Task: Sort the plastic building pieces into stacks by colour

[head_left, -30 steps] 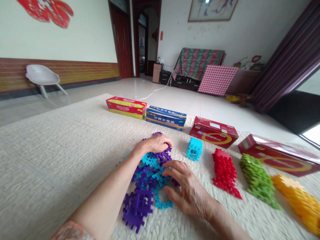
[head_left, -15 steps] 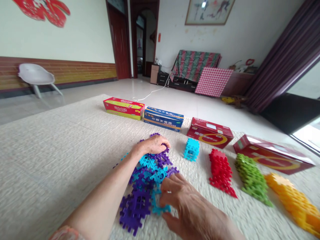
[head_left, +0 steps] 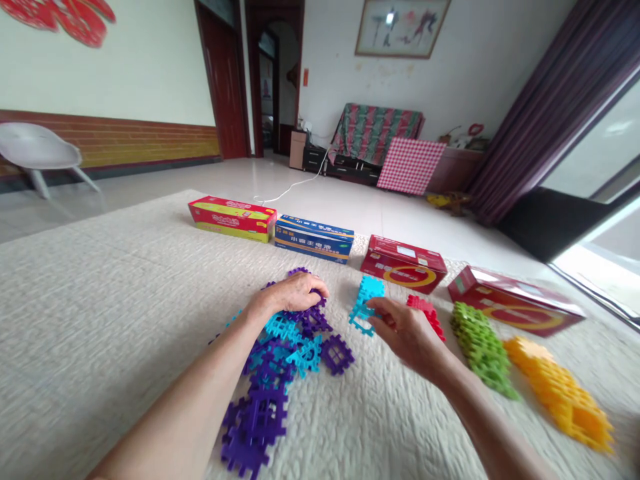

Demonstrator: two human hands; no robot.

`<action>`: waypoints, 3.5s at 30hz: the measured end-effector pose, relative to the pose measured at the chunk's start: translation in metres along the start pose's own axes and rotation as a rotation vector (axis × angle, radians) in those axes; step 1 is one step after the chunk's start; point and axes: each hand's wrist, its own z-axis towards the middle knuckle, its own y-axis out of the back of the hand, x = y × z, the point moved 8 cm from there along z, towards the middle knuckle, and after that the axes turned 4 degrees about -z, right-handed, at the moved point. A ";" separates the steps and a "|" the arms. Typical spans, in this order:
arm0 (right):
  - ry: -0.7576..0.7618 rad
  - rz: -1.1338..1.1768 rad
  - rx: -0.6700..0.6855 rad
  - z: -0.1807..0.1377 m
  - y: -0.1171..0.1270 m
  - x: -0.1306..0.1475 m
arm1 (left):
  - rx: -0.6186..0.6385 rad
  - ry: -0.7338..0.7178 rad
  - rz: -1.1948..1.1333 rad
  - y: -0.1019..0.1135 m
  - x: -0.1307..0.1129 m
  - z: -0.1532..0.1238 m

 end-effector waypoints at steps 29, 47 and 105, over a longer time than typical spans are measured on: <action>0.062 -0.309 -0.112 -0.006 -0.020 -0.019 | -0.008 0.051 -0.074 0.005 0.006 -0.001; 0.186 -0.085 -0.090 -0.016 -0.035 0.040 | -0.348 0.182 -0.133 0.045 0.019 -0.035; -0.114 -0.260 -0.475 -0.027 -0.036 -0.003 | -0.443 0.192 0.140 0.013 0.030 -0.082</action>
